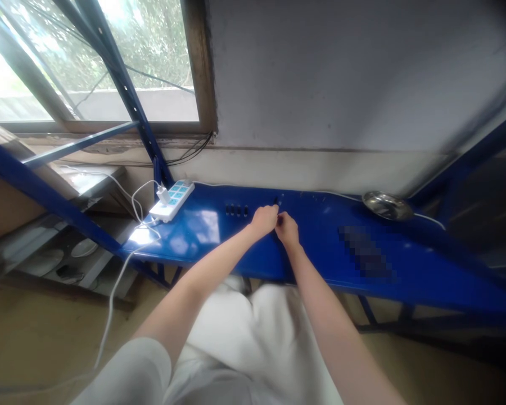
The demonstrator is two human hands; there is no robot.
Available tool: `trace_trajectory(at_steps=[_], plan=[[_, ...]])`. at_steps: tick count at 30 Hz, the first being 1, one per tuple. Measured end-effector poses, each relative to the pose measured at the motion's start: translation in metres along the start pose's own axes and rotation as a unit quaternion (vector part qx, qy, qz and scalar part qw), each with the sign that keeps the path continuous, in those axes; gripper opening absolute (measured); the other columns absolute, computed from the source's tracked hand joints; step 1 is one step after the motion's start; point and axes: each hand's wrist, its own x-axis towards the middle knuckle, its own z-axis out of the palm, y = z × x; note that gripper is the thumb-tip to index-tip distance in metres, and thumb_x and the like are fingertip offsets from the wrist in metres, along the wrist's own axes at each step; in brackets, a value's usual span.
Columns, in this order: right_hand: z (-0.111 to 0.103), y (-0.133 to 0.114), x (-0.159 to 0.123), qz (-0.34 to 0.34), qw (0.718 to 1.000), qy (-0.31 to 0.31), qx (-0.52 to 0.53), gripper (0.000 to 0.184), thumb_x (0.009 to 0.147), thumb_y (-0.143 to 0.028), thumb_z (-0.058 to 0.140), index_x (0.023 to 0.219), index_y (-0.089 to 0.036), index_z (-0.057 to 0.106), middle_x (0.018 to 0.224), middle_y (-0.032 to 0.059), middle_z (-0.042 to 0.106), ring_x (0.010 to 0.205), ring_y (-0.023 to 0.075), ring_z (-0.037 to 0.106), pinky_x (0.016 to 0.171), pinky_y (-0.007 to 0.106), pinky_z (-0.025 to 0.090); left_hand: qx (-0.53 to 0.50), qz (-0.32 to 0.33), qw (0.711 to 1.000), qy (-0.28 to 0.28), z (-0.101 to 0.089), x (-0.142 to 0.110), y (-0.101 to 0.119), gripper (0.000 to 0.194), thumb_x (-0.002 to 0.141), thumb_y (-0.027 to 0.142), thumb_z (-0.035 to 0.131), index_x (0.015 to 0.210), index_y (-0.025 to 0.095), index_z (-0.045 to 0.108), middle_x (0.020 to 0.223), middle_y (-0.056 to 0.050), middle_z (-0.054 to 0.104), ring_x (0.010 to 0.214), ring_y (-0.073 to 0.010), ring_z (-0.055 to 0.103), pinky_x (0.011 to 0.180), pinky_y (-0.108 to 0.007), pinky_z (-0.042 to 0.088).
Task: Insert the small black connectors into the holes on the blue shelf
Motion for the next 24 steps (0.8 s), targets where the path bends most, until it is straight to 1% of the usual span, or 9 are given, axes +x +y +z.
trace_trajectory(at_steps=[6,10,14,18,21,24], plan=[[-0.001,0.001,0.0,-0.016,1.0,0.002,-0.003,0.011,0.076,-0.025,0.046,0.079,-0.018,0.054,0.075,0.0065,0.063,0.067,0.0173,0.056,0.06,0.026,0.038,-0.022,-0.003,1.0,-0.002,0.004,-0.001,-0.002,0.02,0.084,0.013,0.039,0.096,0.012,0.054,0.09,-0.011,0.065,0.082,-0.02,0.062,0.073,-0.03,0.046],[0.002,0.003,0.001,-0.03,0.999,0.0,-0.01,0.013,0.078,-0.027,0.045,0.079,-0.018,0.055,0.075,0.0062,0.062,0.066,0.017,0.055,0.061,0.026,0.037,-0.039,0.012,0.999,0.024,0.009,-0.006,-0.009,0.02,0.085,0.014,0.038,0.097,0.012,0.054,0.089,-0.012,0.065,0.084,-0.0217,0.062,0.073,-0.031,0.046],[0.002,0.003,0.001,-0.05,0.998,-0.002,-0.022,0.013,0.078,-0.026,0.045,0.078,-0.018,0.055,0.075,0.0061,0.061,0.065,0.0166,0.053,0.061,0.026,0.036,-0.066,0.019,0.996,0.051,0.016,-0.012,-0.016,0.018,0.086,0.017,0.038,0.097,0.014,0.053,0.09,-0.01,0.065,0.083,-0.021,0.062,0.072,-0.03,0.045],[0.001,0.002,0.002,-0.061,0.998,-0.008,-0.035,0.009,0.074,-0.021,0.046,0.074,-0.018,0.054,0.074,0.0058,0.06,0.064,0.0162,0.052,0.061,0.026,0.036,-0.068,0.021,0.997,0.04,0.021,-0.016,-0.016,0.017,0.086,0.018,0.039,0.093,0.014,0.054,0.085,-0.009,0.065,0.08,-0.0201,0.062,0.074,-0.03,0.045],[0.0,0.001,0.001,-0.064,0.997,-0.004,-0.038,0.007,0.073,-0.021,0.047,0.073,-0.018,0.054,0.073,0.0055,0.06,0.064,0.0162,0.051,0.061,0.027,0.036,-0.059,0.018,0.997,0.039,0.022,-0.016,-0.017,0.017,0.086,0.017,0.038,0.093,0.014,0.054,0.084,-0.009,0.065,0.08,-0.0194,0.062,0.076,-0.03,0.045],[0.001,0.0,0.001,-0.062,0.998,-0.002,-0.03,0.008,0.073,-0.023,0.048,0.075,-0.018,0.054,0.074,0.0054,0.061,0.064,0.0164,0.052,0.062,0.027,0.037,-0.1,0.006,0.992,0.076,0.027,-0.019,-0.021,0.019,0.084,0.02,0.043,0.1,0.014,0.052,0.088,-0.009,0.065,0.082,-0.0186,0.062,0.077,-0.03,0.045]])
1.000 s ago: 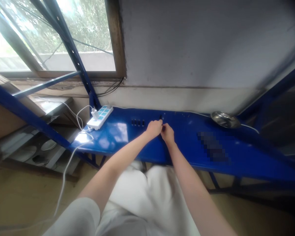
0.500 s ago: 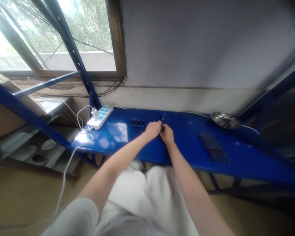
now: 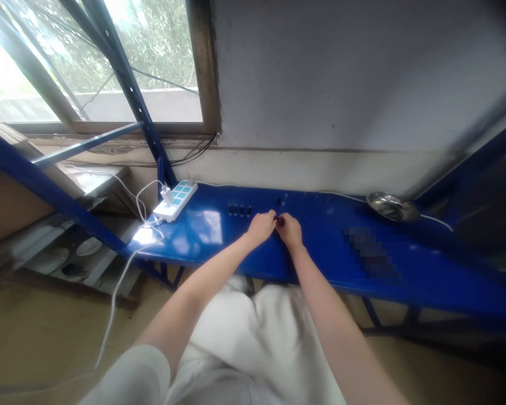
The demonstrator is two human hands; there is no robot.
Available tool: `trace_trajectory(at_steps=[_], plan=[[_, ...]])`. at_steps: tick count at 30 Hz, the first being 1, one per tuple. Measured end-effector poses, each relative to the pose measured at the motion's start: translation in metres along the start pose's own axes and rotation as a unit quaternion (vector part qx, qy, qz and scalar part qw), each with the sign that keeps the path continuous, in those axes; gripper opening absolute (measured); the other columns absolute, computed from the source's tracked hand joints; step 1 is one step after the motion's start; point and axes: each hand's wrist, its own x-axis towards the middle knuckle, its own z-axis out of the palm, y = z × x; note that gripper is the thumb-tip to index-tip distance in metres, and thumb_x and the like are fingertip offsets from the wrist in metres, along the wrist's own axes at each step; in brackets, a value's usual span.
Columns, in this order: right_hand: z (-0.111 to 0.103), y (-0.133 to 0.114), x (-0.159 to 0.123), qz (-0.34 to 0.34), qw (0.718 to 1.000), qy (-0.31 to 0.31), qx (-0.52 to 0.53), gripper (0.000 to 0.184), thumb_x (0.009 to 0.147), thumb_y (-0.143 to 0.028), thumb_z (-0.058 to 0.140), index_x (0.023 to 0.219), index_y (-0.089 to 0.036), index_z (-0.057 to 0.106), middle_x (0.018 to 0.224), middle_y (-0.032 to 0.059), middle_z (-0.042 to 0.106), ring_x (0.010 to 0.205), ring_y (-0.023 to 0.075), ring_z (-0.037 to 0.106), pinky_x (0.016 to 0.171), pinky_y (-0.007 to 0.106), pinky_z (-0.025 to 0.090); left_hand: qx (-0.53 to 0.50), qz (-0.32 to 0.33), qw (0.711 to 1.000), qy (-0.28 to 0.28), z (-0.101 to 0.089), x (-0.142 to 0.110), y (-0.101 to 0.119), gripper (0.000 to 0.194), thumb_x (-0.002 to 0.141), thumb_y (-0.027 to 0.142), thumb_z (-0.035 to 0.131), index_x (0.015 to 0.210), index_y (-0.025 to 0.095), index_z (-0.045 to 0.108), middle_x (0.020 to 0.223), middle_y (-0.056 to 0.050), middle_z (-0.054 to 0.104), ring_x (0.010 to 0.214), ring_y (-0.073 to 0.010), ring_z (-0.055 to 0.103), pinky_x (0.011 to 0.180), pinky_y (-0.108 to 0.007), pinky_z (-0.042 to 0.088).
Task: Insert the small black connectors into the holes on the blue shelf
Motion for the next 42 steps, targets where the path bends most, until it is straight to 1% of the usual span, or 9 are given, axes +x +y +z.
trace_trajectory(at_steps=[3,7,10,15,22,28,35,37,42], plan=[[0.0,-0.001,0.0,0.03,0.999,0.008,0.017,0.012,0.076,-0.027,0.046,0.078,-0.018,0.054,0.074,0.0056,0.061,0.066,0.0171,0.054,0.062,0.027,0.038,-0.07,-0.031,0.994,0.073,0.005,-0.012,-0.011,0.027,0.082,0.027,0.049,0.105,0.015,0.051,0.088,-0.007,0.065,0.082,-0.0172,0.061,0.074,-0.028,0.045],[-0.001,-0.003,0.0,0.043,0.999,-0.011,0.031,0.017,0.08,-0.033,0.045,0.076,-0.019,0.052,0.07,0.0047,0.059,0.063,0.0166,0.053,0.058,0.027,0.038,-0.155,-0.111,0.97,0.153,0.01,-0.035,-0.028,0.024,0.083,0.036,0.046,0.092,0.017,0.057,0.076,-0.004,0.064,0.069,-0.0138,0.059,0.068,-0.026,0.045],[-0.001,-0.006,0.004,0.03,0.998,-0.046,0.036,0.02,0.08,-0.036,0.044,0.071,-0.019,0.05,0.066,0.0037,0.057,0.056,0.0153,0.051,0.052,0.026,0.037,-0.211,-0.155,0.946,0.19,0.011,-0.047,-0.037,0.025,0.084,0.036,0.042,0.085,0.016,0.058,0.073,-0.003,0.064,0.067,-0.0128,0.059,0.066,-0.025,0.045],[0.01,-0.019,0.018,0.052,0.993,-0.099,0.045,0.017,0.076,-0.033,0.051,0.066,-0.019,0.052,0.064,0.0025,0.058,0.056,0.0143,0.052,0.05,0.024,0.036,-0.275,-0.179,0.915,0.234,0.011,-0.055,-0.042,0.024,0.084,0.033,0.04,0.082,0.016,0.056,0.068,-0.002,0.061,0.064,-0.0114,0.058,0.065,-0.023,0.044],[0.037,-0.035,0.039,0.077,0.984,-0.156,0.05,0.007,0.071,-0.025,0.058,0.071,-0.018,0.06,0.07,0.0032,0.063,0.061,0.0136,0.057,0.053,0.023,0.039,-0.3,-0.182,0.909,0.223,0.008,-0.059,-0.042,0.024,0.083,0.034,0.041,0.076,0.016,0.056,0.065,0.0,0.06,0.062,-0.01,0.057,0.063,-0.022,0.044],[0.045,-0.037,0.052,0.098,0.977,-0.183,0.04,0.008,0.065,-0.024,0.065,0.068,-0.018,0.061,0.069,0.0029,0.064,0.061,0.0139,0.058,0.052,0.022,0.038,-0.312,-0.199,0.903,0.219,0.008,-0.058,-0.044,0.024,0.083,0.033,0.041,0.075,0.016,0.055,0.063,0.001,0.058,0.059,-0.0097,0.055,0.063,-0.022,0.044],[0.026,-0.023,0.068,0.144,0.951,-0.265,0.076,0.018,0.054,-0.025,0.073,0.067,-0.017,0.064,0.065,0.0025,0.065,0.057,0.0136,0.058,0.055,0.024,0.043,-0.342,-0.223,0.883,0.231,0.01,-0.057,-0.047,0.023,0.083,0.034,0.04,0.081,0.016,0.054,0.062,0.001,0.057,0.056,-0.0091,0.054,0.06,-0.021,0.044],[0.015,-0.008,0.074,0.174,0.937,-0.287,0.098,0.012,0.061,-0.027,0.068,0.065,-0.016,0.063,0.059,0.0028,0.064,0.052,0.0132,0.057,0.053,0.025,0.043,-0.353,-0.224,0.879,0.228,0.01,-0.057,-0.046,0.023,0.083,0.034,0.04,0.083,0.016,0.054,0.063,0.0,0.057,0.057,-0.0091,0.054,0.06,-0.021,0.044],[-0.004,0.034,0.082,0.221,0.96,-0.169,0.024,0.012,0.064,-0.027,0.064,0.059,-0.016,0.062,0.055,0.0048,0.062,0.056,0.0165,0.058,0.057,0.029,0.043,-0.361,-0.214,0.882,0.213,0.008,-0.058,-0.045,0.024,0.083,0.035,0.041,0.087,0.016,0.055,0.066,-0.001,0.058,0.062,-0.0103,0.056,0.062,-0.022,0.045]])
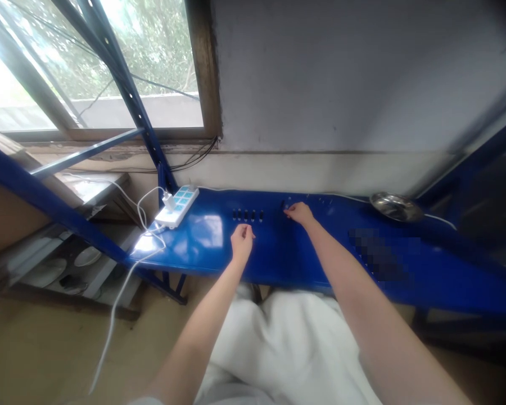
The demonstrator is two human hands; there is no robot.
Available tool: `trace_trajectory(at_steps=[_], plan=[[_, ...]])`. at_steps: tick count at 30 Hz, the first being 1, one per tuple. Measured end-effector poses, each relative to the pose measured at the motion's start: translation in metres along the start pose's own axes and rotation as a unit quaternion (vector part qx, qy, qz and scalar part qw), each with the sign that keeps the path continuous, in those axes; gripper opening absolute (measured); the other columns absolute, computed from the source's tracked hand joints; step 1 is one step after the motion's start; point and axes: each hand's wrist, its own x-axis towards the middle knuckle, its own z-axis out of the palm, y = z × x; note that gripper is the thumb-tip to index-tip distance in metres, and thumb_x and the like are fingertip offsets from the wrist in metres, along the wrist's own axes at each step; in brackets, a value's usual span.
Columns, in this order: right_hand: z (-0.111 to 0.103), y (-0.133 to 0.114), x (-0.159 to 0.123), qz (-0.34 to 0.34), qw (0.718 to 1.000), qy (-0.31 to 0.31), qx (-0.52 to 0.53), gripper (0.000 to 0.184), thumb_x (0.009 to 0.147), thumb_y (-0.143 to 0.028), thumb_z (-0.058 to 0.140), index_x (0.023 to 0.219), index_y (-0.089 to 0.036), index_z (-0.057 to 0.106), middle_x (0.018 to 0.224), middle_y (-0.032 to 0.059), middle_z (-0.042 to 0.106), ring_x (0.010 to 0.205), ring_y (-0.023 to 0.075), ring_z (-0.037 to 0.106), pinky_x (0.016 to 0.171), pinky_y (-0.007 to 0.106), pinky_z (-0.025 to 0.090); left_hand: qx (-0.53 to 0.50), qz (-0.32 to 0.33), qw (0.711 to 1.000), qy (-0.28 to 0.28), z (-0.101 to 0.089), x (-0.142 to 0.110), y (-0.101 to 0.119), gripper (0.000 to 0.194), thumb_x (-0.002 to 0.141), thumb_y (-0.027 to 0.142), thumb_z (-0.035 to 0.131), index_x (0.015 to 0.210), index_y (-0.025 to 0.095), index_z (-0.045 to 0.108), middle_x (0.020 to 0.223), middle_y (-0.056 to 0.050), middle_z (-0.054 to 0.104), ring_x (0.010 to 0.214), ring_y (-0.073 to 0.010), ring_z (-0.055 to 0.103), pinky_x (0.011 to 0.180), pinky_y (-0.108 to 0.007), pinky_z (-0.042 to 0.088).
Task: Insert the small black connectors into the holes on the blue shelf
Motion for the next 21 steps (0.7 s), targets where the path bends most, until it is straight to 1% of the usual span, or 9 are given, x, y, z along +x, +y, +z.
trace_trajectory(at_steps=[2,4,8,10,12,16,18,21], plan=[[-0.001,0.01,0.004,0.033,0.998,0.053,-0.019,0.017,0.061,-0.031,0.068,0.067,-0.015,0.063,0.064,0.0075,0.063,0.064,0.0199,0.06,0.06,0.032,0.044,-0.001,-0.007,1.0,-0.002,0.0,0.0,0.001,0.025,0.083,0.036,0.041,0.089,0.016,0.054,0.066,-0.001,0.058,0.063,-0.0104,0.056,0.062,-0.023,0.045],[0.002,0.016,0.007,0.064,0.995,0.077,-0.03,0.029,0.058,-0.036,0.07,0.077,-0.015,0.064,0.074,0.0105,0.064,0.073,0.0241,0.06,0.065,0.037,0.043,-0.003,-0.016,1.0,-0.003,0.0,0.0,0.002,0.025,0.083,0.036,0.041,0.09,0.016,0.054,0.066,-0.001,0.058,0.062,-0.0103,0.056,0.062,-0.023,0.045],[0.012,0.014,0.01,0.094,0.99,0.082,-0.06,0.045,0.057,-0.047,0.069,0.088,-0.016,0.065,0.09,0.014,0.063,0.093,0.0318,0.055,0.078,0.048,0.037,-0.016,-0.018,1.0,-0.005,0.0,-0.001,0.002,0.025,0.083,0.038,0.042,0.091,0.017,0.054,0.067,-0.001,0.058,0.063,-0.0103,0.056,0.062,-0.023,0.045],[0.016,0.008,0.01,0.098,0.989,0.083,-0.077,0.05,0.057,-0.052,0.068,0.092,-0.017,0.064,0.098,0.0143,0.062,0.101,0.0333,0.05,0.082,0.049,0.034,-0.029,-0.017,0.999,-0.004,0.0,-0.001,0.001,0.025,0.083,0.038,0.043,0.091,0.017,0.054,0.067,-0.001,0.059,0.063,-0.0103,0.056,0.062,-0.023,0.045],[0.02,0.002,0.011,0.105,0.988,0.079,-0.085,0.053,0.059,-0.054,0.066,0.097,-0.018,0.063,0.103,0.0136,0.06,0.106,0.0328,0.046,0.084,0.048,0.032,-0.042,-0.018,0.999,0.0,0.001,0.0,-0.001,0.025,0.082,0.038,0.044,0.091,0.017,0.055,0.067,-0.001,0.058,0.062,-0.0101,0.056,0.061,-0.023,0.044],[0.028,-0.009,0.013,0.127,0.987,0.075,-0.072,0.051,0.063,-0.053,0.064,0.103,-0.021,0.06,0.106,0.0107,0.06,0.107,0.0302,0.045,0.084,0.045,0.03,-0.06,-0.023,0.998,0.012,0.004,0.001,-0.004,0.026,0.081,0.038,0.047,0.092,0.016,0.056,0.065,-0.001,0.058,0.06,-0.0097,0.055,0.059,-0.022,0.043],[0.031,-0.012,0.013,0.127,0.987,0.078,-0.064,0.045,0.066,-0.051,0.063,0.102,-0.023,0.061,0.103,0.009,0.062,0.104,0.0288,0.047,0.083,0.044,0.03,-0.062,-0.025,0.998,0.013,0.004,0.001,-0.005,0.027,0.081,0.039,0.047,0.093,0.016,0.056,0.066,-0.001,0.058,0.06,-0.0096,0.054,0.058,-0.022,0.043],[0.037,-0.015,0.011,0.112,0.988,0.093,-0.059,0.032,0.072,-0.043,0.059,0.096,-0.023,0.063,0.098,0.007,0.064,0.097,0.0258,0.051,0.081,0.041,0.03,-0.061,-0.024,0.998,0.007,0.003,0.001,-0.004,0.027,0.082,0.039,0.046,0.093,0.016,0.056,0.067,-0.002,0.058,0.06,-0.0096,0.055,0.058,-0.022,0.043]])
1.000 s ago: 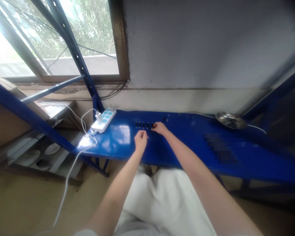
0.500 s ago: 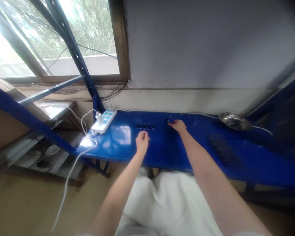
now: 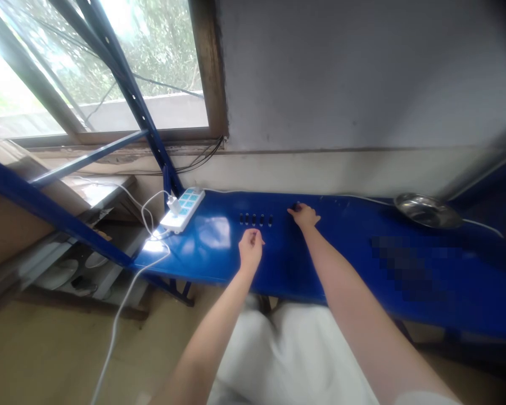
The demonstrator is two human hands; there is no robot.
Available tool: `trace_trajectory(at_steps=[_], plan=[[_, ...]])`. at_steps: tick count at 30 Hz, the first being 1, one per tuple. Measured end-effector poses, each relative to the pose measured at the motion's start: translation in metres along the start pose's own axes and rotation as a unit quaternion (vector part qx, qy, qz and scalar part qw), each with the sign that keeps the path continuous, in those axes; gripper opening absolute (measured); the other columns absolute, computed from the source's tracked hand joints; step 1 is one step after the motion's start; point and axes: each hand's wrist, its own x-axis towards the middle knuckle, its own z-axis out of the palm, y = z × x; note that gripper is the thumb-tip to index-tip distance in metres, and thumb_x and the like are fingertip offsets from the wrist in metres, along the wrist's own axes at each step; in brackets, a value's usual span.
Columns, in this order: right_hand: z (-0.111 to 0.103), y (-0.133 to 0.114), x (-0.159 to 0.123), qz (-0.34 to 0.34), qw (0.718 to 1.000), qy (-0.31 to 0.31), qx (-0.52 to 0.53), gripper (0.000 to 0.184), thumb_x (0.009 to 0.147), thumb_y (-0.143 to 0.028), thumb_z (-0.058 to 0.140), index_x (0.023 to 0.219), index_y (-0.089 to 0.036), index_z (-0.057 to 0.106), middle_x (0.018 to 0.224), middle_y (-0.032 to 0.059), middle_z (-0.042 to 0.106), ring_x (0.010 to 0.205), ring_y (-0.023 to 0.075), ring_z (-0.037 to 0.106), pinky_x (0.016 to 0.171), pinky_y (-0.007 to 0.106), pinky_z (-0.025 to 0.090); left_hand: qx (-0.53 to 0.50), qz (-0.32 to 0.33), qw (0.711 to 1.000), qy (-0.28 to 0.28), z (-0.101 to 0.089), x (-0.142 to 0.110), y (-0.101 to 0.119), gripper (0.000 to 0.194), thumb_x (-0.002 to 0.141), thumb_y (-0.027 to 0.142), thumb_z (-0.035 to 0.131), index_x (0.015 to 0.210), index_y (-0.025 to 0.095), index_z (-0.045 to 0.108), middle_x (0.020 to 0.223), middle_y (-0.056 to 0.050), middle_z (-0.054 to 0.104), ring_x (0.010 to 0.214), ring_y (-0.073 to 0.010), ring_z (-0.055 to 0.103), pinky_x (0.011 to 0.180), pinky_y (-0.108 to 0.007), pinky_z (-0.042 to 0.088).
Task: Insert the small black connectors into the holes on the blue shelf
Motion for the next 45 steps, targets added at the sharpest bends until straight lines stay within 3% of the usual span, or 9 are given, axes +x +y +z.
trace_trajectory(at_steps=[8,13,17,20,23,29,37,41,45], plan=[[-0.001,0.008,-0.021,-0.052,0.998,0.011,0.023,0.024,0.077,-0.035,0.054,0.092,-0.019,0.064,0.09,0.0056,0.066,0.087,0.0229,0.056,0.078,0.038,0.03,0.045,0.026,0.998,-0.027,0.0,-0.002,0.0,0.026,0.084,0.036,0.042,0.095,0.017,0.055,0.066,-0.001,0.058,0.058,-0.0097,0.055,0.055,-0.021,0.044],[-0.009,0.02,-0.057,-0.095,0.995,-0.005,0.039,0.025,0.075,-0.04,0.054,0.083,-0.019,0.064,0.08,0.0051,0.064,0.076,0.0221,0.055,0.073,0.036,0.031,0.156,0.138,0.976,-0.067,0.004,-0.006,-0.001,0.028,0.086,0.031,0.041,0.107,0.019,0.054,0.075,-0.002,0.061,0.066,-0.0118,0.057,0.064,-0.026,0.048],[-0.011,0.027,-0.086,-0.182,0.977,0.082,0.073,0.029,0.081,-0.041,0.046,0.084,-0.018,0.062,0.076,0.006,0.062,0.074,0.0206,0.053,0.068,0.032,0.03,0.248,0.261,0.926,-0.116,0.011,-0.009,0.005,0.038,0.087,0.025,0.037,0.124,0.024,0.045,0.092,-0.005,0.062,0.084,-0.0149,0.056,0.075,-0.029,0.049],[-0.012,0.029,-0.096,-0.25,0.953,0.148,0.084,0.03,0.085,-0.039,0.041,0.091,-0.017,0.062,0.083,0.0078,0.062,0.078,0.0204,0.052,0.068,0.031,0.029,0.28,0.297,0.903,-0.136,0.02,-0.008,0.011,0.046,0.088,0.021,0.032,0.134,0.026,0.032,0.102,-0.006,0.059,0.09,-0.0152,0.055,0.073,-0.027,0.049],[-0.013,0.029,-0.1,-0.302,0.936,0.169,0.071,0.028,0.087,-0.035,0.04,0.091,-0.018,0.062,0.082,0.0075,0.062,0.078,0.0198,0.051,0.069,0.031,0.029,0.303,0.309,0.892,-0.13,0.03,-0.004,0.01,0.05,0.088,0.017,0.028,0.137,0.026,0.026,0.111,-0.007,0.056,0.094,-0.0152,0.054,0.072,-0.025,0.05],[-0.012,0.028,-0.103,-0.374,0.91,0.177,0.024,0.024,0.087,-0.025,0.04,0.089,-0.018,0.063,0.082,0.0067,0.062,0.077,0.0192,0.048,0.072,0.032,0.029,0.36,0.298,0.88,-0.085,0.04,-0.001,-0.002,0.043,0.086,0.015,0.032,0.128,0.021,0.042,0.109,-0.008,0.059,0.09,-0.0169,0.056,0.075,-0.029,0.049],[-0.01,0.023,-0.105,-0.444,0.886,0.129,-0.031,0.026,0.087,-0.019,0.039,0.092,-0.015,0.064,0.079,0.0084,0.061,0.077,0.0202,0.046,0.071,0.032,0.03,0.348,0.245,0.905,-0.003,0.039,-0.002,-0.004,0.019,0.085,0.019,0.043,0.097,0.016,0.057,0.091,-0.007,0.065,0.083,-0.0188,0.059,0.074,-0.033,0.046],[-0.011,0.022,-0.105,-0.44,0.892,0.103,-0.027,0.03,0.089,-0.021,0.034,0.099,-0.015,0.062,0.085,0.0093,0.062,0.081,0.0208,0.048,0.072,0.032,0.032,0.3,0.227,0.926,0.023,0.035,-0.002,-0.002,0.014,0.084,0.02,0.046,0.09,0.015,0.057,0.087,-0.007,0.065,0.078,-0.0182,0.059,0.072,-0.033,0.044],[-0.014,0.02,-0.106,-0.377,0.919,0.112,-0.01,0.034,0.091,-0.03,0.032,0.099,-0.014,0.061,0.091,0.0105,0.064,0.082,0.0215,0.051,0.073,0.032,0.032,0.226,0.228,0.945,0.059,0.032,-0.002,0.0,0.017,0.085,0.026,0.044,0.09,0.016,0.056,0.084,-0.006,0.064,0.076,-0.016,0.058,0.073,-0.031,0.044]])
